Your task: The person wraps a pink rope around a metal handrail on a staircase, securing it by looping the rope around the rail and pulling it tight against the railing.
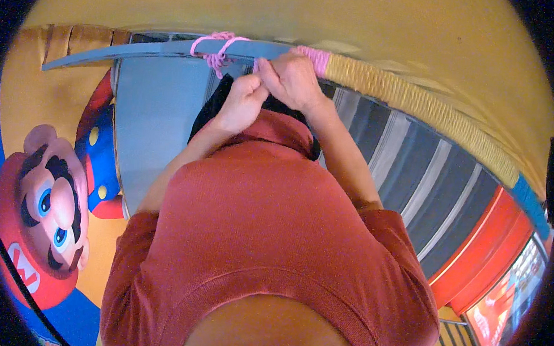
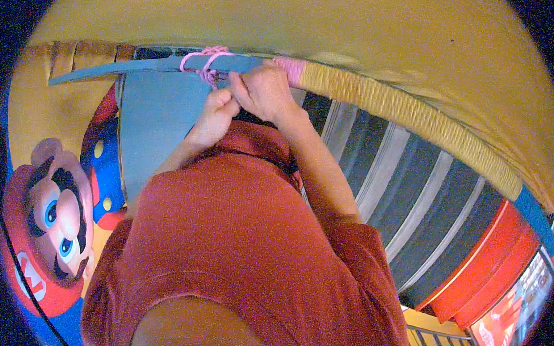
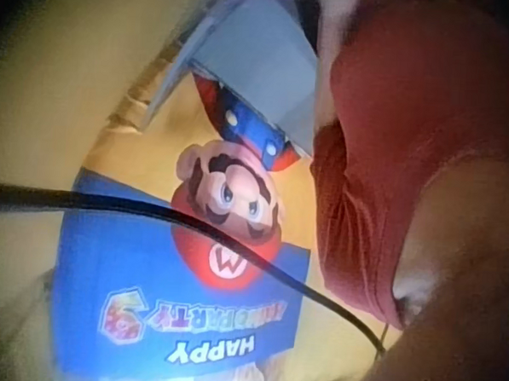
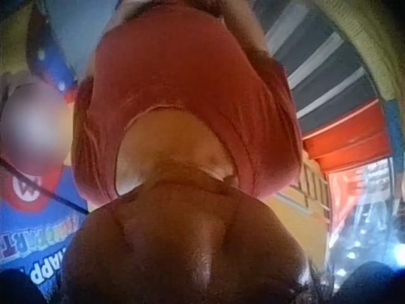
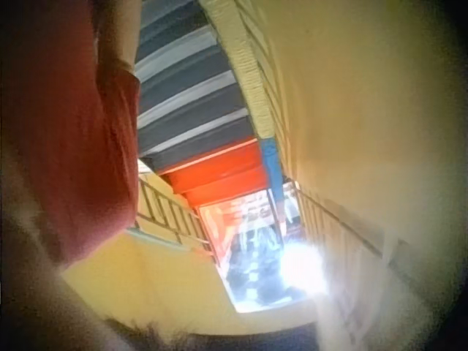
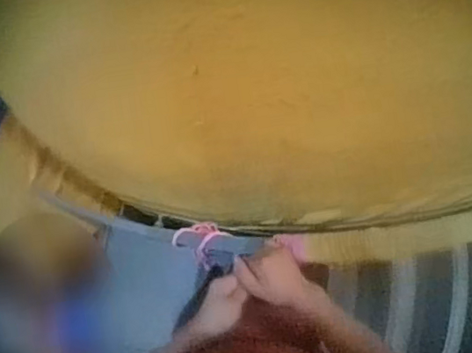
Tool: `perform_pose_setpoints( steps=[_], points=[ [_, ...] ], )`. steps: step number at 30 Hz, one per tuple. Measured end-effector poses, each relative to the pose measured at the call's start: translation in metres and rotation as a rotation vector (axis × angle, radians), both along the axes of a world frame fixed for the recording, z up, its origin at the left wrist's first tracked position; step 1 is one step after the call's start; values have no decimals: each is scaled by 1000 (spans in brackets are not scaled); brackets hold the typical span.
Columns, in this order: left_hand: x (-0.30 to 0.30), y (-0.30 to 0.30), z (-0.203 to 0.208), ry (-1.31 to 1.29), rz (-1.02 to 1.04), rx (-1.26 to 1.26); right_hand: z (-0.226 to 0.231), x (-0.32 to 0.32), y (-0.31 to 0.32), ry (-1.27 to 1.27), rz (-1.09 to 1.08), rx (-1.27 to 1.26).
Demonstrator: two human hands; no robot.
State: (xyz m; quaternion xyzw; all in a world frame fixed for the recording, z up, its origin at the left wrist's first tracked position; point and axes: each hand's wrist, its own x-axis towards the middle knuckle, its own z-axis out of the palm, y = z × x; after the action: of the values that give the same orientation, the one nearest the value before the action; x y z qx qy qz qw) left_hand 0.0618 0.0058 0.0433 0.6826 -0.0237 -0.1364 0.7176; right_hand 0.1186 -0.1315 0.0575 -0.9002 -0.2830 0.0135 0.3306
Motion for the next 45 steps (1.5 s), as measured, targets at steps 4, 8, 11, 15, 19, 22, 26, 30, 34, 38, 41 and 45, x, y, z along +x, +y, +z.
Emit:
perform_pose_setpoints(
  steps=[4, 8, 11, 15, 19, 22, 26, 30, 34, 38, 41, 45],
  points=[
    [3, 5, 19, 170, -20, -1, 4, -6, 5, 77, -110, -29],
    [2, 1, 19, 207, -34, -29, 13, -10, 3, 36, -120, 1],
    [-7, 4, -2, 99, -57, -36, 24, -14, -4, 77, 45, -16],
    [-13, 14, 2, 92, -248, 184, 44, 22, -28, 273, -130, 217],
    [-12, 6, -2, -67, -250, 312, 40, 100, -46, 440, 75, -532],
    [-9, 3, -13, -124, -289, 389, 5, 107, -58, 709, 380, -471],
    [-14, -11, -36, -82, -250, 245, -13, 97, -62, 817, 341, -367],
    [-8, -23, -60, 36, -281, 224, -1, 96, -52, 745, 378, -471],
    [1, -36, -64, 29, -298, 269, 14, 90, -39, 770, 281, -636],
    [13, -44, -71, -3, -326, 291, 17, 83, -38, 732, 236, -659],
    [20, -46, -80, -68, -298, 338, 29, 71, -26, 537, 219, -762],
    [24, -57, -93, -271, -192, 482, 24, 63, -22, 323, 232, -877]
  ],
)
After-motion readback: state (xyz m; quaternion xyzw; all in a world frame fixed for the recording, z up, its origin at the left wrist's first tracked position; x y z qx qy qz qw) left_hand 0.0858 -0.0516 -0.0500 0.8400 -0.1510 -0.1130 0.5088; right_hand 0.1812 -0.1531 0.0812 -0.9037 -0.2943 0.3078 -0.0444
